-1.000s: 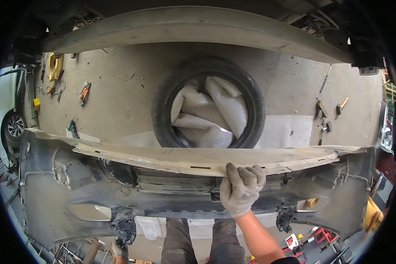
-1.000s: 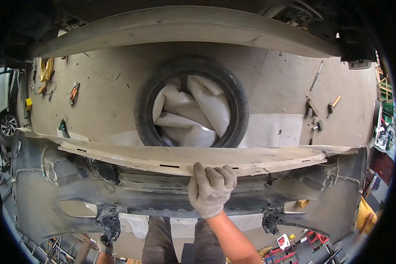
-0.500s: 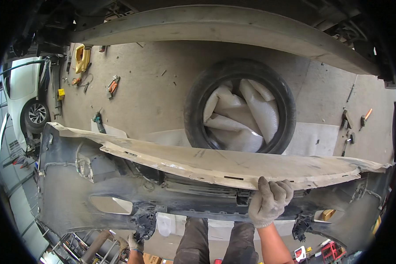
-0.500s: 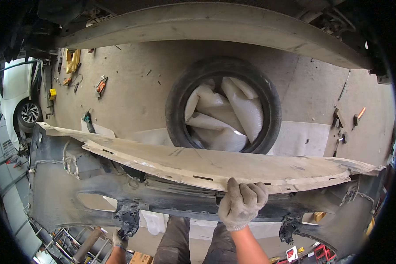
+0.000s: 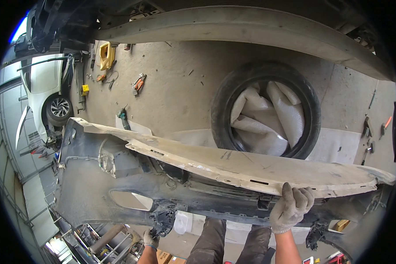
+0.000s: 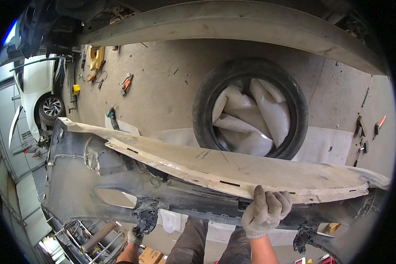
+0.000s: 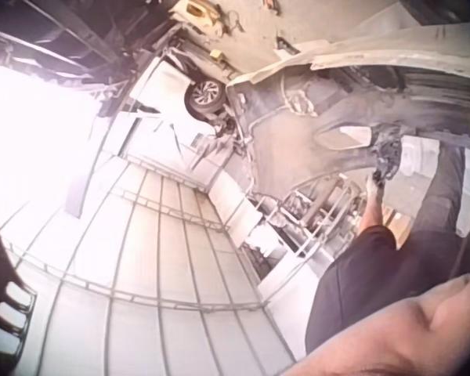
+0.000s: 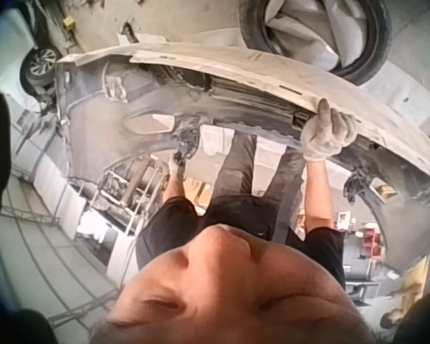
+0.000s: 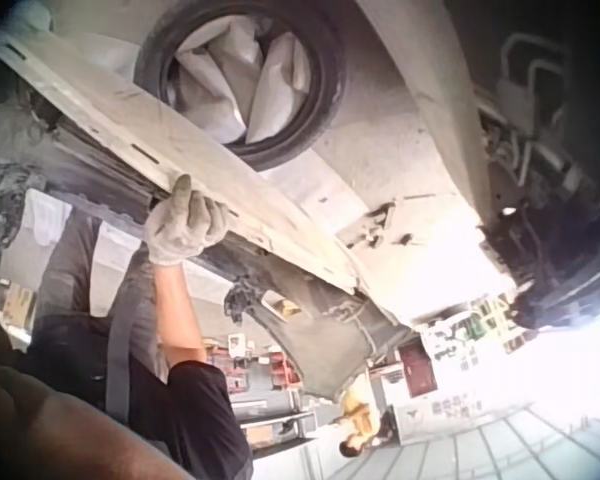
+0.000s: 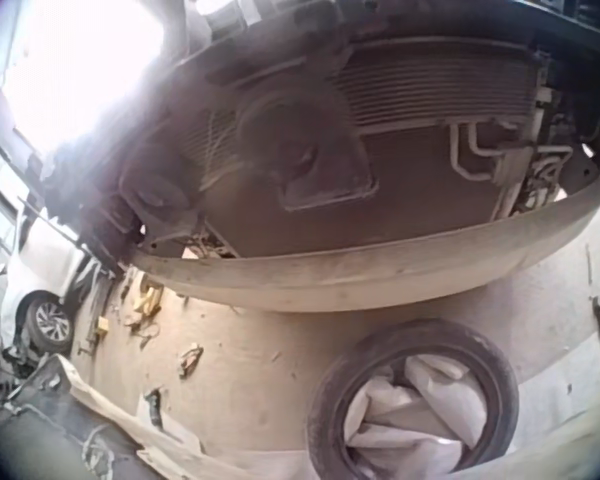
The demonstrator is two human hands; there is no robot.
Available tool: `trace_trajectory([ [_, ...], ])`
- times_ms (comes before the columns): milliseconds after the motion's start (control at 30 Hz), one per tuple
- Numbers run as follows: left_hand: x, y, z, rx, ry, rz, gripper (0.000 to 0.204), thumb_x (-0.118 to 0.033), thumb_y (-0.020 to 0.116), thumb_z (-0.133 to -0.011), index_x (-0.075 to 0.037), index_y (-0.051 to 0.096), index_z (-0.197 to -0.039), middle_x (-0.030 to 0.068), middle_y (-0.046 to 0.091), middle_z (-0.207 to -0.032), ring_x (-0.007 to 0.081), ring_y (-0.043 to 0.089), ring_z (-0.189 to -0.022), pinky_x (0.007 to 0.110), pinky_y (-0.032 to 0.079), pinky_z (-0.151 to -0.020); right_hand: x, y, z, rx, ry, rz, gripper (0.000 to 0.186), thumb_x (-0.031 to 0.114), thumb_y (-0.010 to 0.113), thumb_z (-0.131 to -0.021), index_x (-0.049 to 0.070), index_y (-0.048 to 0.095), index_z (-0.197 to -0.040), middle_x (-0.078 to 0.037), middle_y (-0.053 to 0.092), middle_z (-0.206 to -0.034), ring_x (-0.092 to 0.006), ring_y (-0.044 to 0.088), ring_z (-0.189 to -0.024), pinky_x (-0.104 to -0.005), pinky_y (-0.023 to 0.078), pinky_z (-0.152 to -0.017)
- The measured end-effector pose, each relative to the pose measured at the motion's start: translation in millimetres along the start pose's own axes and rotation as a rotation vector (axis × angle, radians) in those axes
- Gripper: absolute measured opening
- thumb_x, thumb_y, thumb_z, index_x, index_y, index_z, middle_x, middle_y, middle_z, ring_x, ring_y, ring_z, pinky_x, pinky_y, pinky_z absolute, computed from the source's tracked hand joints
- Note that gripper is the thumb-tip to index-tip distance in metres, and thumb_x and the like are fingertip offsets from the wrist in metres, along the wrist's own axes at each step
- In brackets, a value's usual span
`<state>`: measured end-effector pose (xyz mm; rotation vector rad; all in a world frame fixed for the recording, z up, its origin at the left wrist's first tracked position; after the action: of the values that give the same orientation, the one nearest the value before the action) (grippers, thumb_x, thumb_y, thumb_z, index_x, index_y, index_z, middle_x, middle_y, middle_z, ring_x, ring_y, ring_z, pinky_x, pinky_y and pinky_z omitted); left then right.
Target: The person uses a red fluid container and a long metal tool to apply liquid to a detached car bumper. They then lift and position the bumper against the front of a white car, aligning it with the frame. Finally, they reach into the engine bay to connect or adjust internal components.
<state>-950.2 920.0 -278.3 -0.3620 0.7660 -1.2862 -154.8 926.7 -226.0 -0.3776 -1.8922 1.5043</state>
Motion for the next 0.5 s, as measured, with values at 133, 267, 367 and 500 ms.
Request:
trace_trajectory([
  [133,-8,3,-9,-0.001,-0.005,-0.027,0.023,-0.04,0.059,-0.088,-0.023,0.055,-0.102,0.0008,0.064,-0.088,0.0209,0.062,-0.076,0.038,0.047,-0.053,-1,-5,1,-0.025,0.023,0.004,0.04,-0.001,0.059,-0.074,0.01,0.067,-0.112,-0.007,0.054,-0.094,-0.0294,0.051,-0.095,-0.0527,0.041,-0.094],
  [267,-5,7,-5,0.106,-0.023,0.011,0.027,-0.038,0.057,-0.088,-0.013,0.067,-0.091,0.0033,0.07,-0.087,0.0195,0.064,-0.078,0.036,0.05,-0.068,-1,-2,-2,-0.039,0.001,0.03,0.036,0.003,0.059,-0.077,0.008,0.067,-0.112,-0.006,0.054,-0.093,-0.0284,0.051,-0.095,-0.0505,0.043,-0.089],
  [367,-7,2,-11,0.148,0.135,0.033,0.031,-0.035,0.054,-0.091,-0.008,0.067,-0.091,0.0036,0.069,-0.084,0.0174,0.065,-0.075,0.032,0.054,-0.068,-2,3,-2,-0.06,0.004,-0.009,0.036,0.007,0.059,-0.071,0.009,0.07,-0.106,-0.004,0.053,-0.095,-0.0255,0.05,-0.094,-0.0482,0.043,-0.089],
  [500,-10,12,0,0.204,0.047,0.079,0.04,-0.04,0.049,-0.095,-0.006,0.068,-0.095,0.0082,0.071,-0.093,0.0233,0.066,-0.086,0.036,0.052,-0.078,-4,0,-1,-0.023,0.021,-0.02,0.039,0.008,0.059,-0.068,0.01,0.071,-0.106,-0.003,0.053,-0.096,-0.0252,0.049,-0.096,-0.0474,0.042,-0.091],
])
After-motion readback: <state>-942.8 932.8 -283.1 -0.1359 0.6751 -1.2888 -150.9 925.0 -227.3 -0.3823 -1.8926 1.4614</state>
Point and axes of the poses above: each hand's wrist, its own z-axis away from the middle knuckle, its own y-axis out of the palm, x = y × z, the point moved 7 cm from there along -z, towards the middle knuckle
